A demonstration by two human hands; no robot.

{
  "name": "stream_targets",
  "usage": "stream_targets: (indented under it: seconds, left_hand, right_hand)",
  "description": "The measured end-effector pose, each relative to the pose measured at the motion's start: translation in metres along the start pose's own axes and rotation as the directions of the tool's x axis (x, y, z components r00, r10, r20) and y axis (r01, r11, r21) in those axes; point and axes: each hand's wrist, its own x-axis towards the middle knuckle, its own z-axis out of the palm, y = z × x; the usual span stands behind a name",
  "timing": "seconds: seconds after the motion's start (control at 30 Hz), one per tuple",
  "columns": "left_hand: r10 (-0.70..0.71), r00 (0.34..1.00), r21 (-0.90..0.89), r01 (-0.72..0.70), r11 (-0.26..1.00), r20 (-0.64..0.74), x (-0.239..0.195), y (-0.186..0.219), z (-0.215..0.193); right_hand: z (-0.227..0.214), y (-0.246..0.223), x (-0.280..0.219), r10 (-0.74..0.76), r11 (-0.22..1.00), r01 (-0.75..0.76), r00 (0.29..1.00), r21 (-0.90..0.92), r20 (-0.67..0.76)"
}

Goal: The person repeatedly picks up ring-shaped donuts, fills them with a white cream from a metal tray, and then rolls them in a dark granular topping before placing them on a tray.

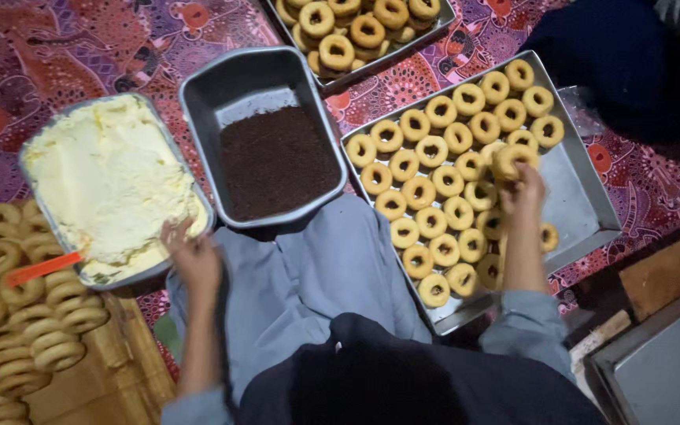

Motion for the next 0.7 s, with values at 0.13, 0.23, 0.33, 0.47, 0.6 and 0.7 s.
stream_targets:
  seconds: [0.13,0.23,0.33,0.47,0.6,0.7]
  left_hand:
    - [0.32,0.922,0.596,-0.134,0.792,-0.217,-0.059,-0.04,-0.114]
    - [-0.007,0.87,0.225,0.136,0.965,-0.494,-0.096,-0.063,-0.165]
    - [-0.116,0.764,0.24,0.337,0.91,-0.635,-0.142,-0.064,-0.188]
    - [-0.395,0.569,-0.149,0.429,0.891,-0.721,-0.165,-0.064,-0.193]
    - [-0.493,0.468,-0.272,0.463,0.844,-0.733,-0.161,-0.087,-0.201]
    - [-0.323,0.49,0.031,0.585,0.81,-0.81,-0.127,-0.116,-0.22]
  right_hand:
    - [-0.049,-0.057,0.024,-0.107,0.994,0.1,0.98,-0.05,-0.169]
    - [-0.057,-0.064,0.036,-0.054,0.984,0.009,0.967,-0.175,-0.251]
    - [-0.058,-0.056,0.053,0.074,0.856,-0.186,0.968,-0.482,-0.241]
    - [-0.053,-0.049,0.058,0.311,0.808,-0.294,0.949,-0.511,-0.053]
    - [-0.025,-0.048,0.044,-0.057,0.558,-0.006,0.997,-0.83,-0.046]
    - [0.013,-0.044,0.01,-0.445,0.29,0.205,0.893,-0.935,0.058]
